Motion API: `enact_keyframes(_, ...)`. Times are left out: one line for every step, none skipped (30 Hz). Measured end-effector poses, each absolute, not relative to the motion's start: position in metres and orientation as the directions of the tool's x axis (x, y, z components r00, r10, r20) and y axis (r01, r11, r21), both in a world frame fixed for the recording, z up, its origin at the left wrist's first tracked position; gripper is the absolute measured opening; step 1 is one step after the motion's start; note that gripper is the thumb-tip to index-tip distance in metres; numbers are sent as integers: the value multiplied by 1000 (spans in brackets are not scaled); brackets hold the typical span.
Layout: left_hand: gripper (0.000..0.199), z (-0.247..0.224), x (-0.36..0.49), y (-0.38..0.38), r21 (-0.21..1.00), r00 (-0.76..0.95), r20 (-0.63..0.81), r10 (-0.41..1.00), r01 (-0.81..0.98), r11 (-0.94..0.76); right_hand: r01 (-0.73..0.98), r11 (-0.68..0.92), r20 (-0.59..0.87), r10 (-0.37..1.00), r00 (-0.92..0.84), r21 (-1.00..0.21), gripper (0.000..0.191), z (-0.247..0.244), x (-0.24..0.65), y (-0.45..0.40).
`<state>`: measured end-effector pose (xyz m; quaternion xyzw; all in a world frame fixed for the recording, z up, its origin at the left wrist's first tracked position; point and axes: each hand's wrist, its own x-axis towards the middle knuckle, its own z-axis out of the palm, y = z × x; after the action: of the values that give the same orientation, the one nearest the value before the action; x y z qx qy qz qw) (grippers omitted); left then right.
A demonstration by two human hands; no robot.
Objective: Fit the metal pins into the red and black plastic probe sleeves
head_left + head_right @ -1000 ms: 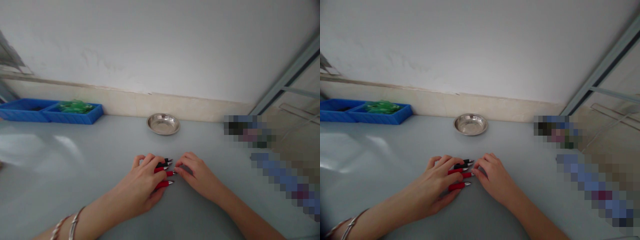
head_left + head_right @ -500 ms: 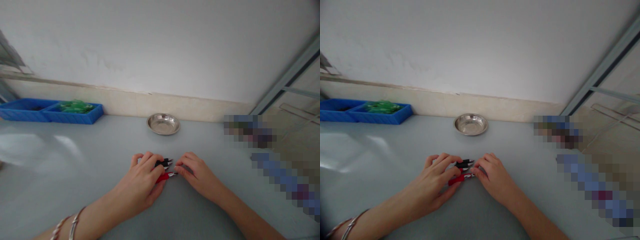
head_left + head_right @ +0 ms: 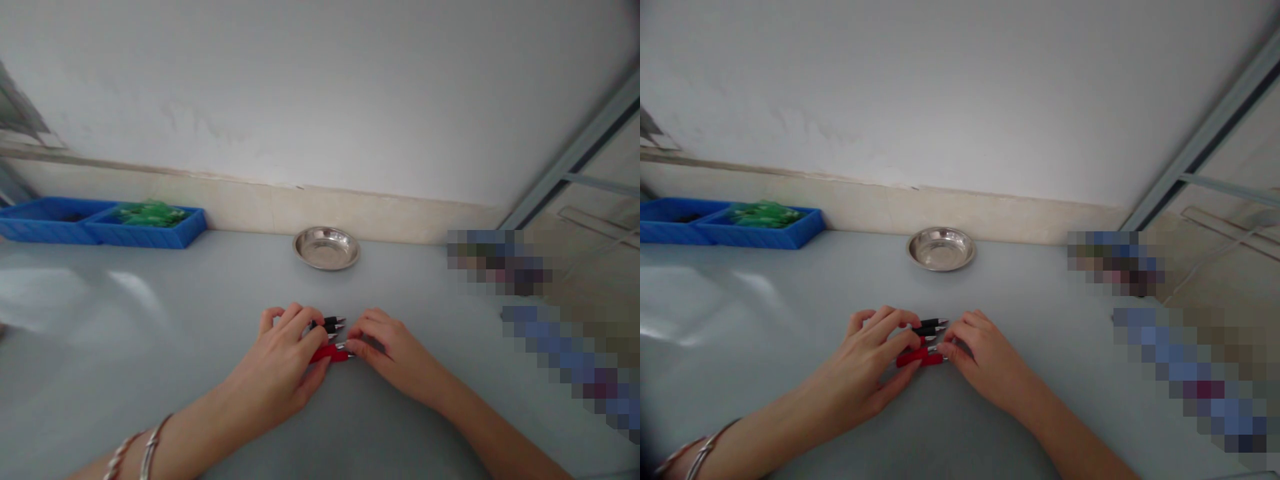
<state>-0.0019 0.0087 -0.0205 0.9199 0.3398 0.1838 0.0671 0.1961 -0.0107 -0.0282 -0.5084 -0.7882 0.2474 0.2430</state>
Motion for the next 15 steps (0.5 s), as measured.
enact_keyframes(8,-20,-1,9,255,702,278,656,604,-755,680,360,128,921,-368,-639,17,-28,196,-11)
enact_keyframes(8,-20,-1,8,260,703,266,660,607,-751,679,360,126,921,-369,-639,17,-28,196,-11)
enact_keyframes(8,-20,-1,8,261,705,255,662,609,-749,680,359,124,921,-369,-640,16,-28,196,-11)
enact_keyframes(8,-20,0,8,259,707,248,663,611,-748,680,356,121,922,-368,-640,16,-28,196,-11)
enact_keyframes(8,-20,0,7,256,707,244,664,613,-747,681,355,120,922,-368,-641,16,-28,196,-11)
enact_keyframes(8,-20,0,7,253,707,243,664,614,-747,681,354,120,922,-367,-641,16,-28,196,-11)
enact_keyframes(7,-20,0,7,250,708,246,662,613,-749,681,354,119,922,-367,-641,15,-28,196,-11)
enact_keyframes(7,-20,0,7,246,708,250,660,613,-751,681,356,120,922,-368,-640,15,-29,196,-11)
enact_keyframes(7,-20,0,8,242,710,252,657,611,-753,680,359,122,920,-371,-639,15,-29,196,-11)
enact_keyframes(7,-20,0,8,239,710,258,656,611,-755,679,363,123,919,-375,-638,15,-29,196,-11)
enact_keyframes(7,-20,0,8,236,708,264,655,611,-756,678,366,124,917,-378,-638,15,-29,196,-11)
enact_keyframes(7,-20,0,8,233,706,270,654,612,-756,677,368,124,916,-381,-638,16,-30,196,-11)
enact_keyframes(7,-19,0,8,232,704,275,655,612,-756,674,368,124,916,-383,-640,16,-30,196,-11)
enact_keyframes(7,-19,0,8,235,703,279,655,611,-756,672,367,123,916,-382,-644,16,-30,196,-11)
enact_keyframes(7,-19,0,7,239,700,284,655,610,-756,669,366,123,916,-382,-647,16,-30,196,-11)
